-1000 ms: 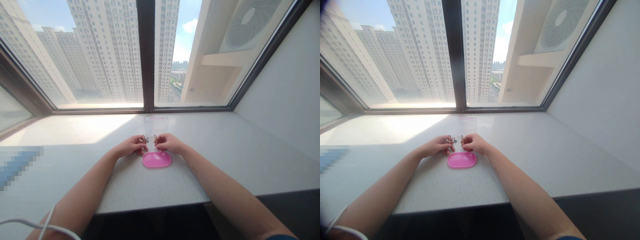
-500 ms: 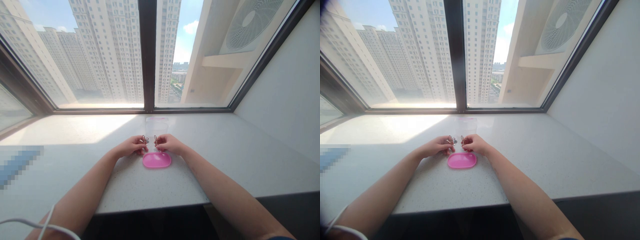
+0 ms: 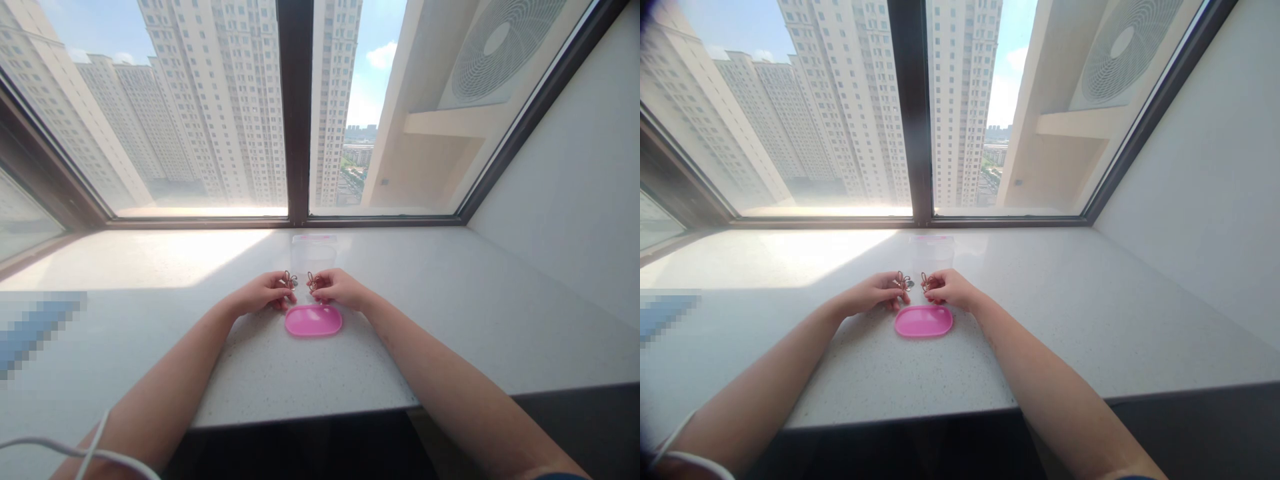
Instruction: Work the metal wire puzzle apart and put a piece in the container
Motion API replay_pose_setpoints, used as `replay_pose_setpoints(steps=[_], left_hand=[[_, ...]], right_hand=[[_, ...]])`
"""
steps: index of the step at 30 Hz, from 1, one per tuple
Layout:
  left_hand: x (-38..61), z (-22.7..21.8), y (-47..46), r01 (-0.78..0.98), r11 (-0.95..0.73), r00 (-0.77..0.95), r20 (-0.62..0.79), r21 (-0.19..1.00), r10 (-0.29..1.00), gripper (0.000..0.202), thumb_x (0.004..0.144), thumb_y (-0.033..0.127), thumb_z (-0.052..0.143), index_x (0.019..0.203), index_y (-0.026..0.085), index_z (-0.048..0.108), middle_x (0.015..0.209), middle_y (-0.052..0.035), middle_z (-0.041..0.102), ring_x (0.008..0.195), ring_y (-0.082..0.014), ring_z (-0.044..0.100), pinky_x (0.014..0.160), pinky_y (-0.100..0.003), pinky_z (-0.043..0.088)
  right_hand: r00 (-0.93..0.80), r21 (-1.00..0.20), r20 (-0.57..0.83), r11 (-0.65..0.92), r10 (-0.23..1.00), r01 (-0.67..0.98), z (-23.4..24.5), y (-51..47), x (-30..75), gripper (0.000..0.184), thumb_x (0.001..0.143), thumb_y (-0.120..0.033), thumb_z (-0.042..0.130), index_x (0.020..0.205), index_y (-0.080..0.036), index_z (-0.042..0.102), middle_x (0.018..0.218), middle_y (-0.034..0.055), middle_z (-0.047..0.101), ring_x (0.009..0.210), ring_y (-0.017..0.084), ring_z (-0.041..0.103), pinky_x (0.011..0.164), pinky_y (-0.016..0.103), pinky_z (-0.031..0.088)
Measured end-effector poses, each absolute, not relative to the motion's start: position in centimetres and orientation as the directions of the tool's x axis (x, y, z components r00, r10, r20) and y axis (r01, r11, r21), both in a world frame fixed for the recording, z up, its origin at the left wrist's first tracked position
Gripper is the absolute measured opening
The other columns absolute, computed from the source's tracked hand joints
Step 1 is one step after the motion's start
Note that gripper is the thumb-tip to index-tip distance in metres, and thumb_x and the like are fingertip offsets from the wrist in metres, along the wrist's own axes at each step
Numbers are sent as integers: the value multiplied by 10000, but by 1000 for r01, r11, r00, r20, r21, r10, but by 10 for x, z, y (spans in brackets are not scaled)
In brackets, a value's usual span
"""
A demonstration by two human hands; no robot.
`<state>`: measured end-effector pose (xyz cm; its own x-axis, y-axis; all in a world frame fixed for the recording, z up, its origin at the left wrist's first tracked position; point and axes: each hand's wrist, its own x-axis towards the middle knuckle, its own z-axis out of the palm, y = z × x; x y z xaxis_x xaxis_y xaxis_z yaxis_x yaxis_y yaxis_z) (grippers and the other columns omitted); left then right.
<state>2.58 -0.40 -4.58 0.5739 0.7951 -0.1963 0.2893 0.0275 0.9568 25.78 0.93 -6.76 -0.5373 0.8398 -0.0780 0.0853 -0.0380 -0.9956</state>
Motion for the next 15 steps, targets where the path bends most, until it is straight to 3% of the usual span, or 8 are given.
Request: replay_pose_setpoints(steps=[15], left_hand=[[25,-48,-4,287,19,580,-190,958,792,272,819,386,607,906,161,482,877,-80,687,627,-127,615,595,-268,444]], right_hand=[[-541,-995,-83,-43,837,86,-69,10,259,315,619,-129,689,931,-107,649,726,44,655,610,127,594,510,224,440]])
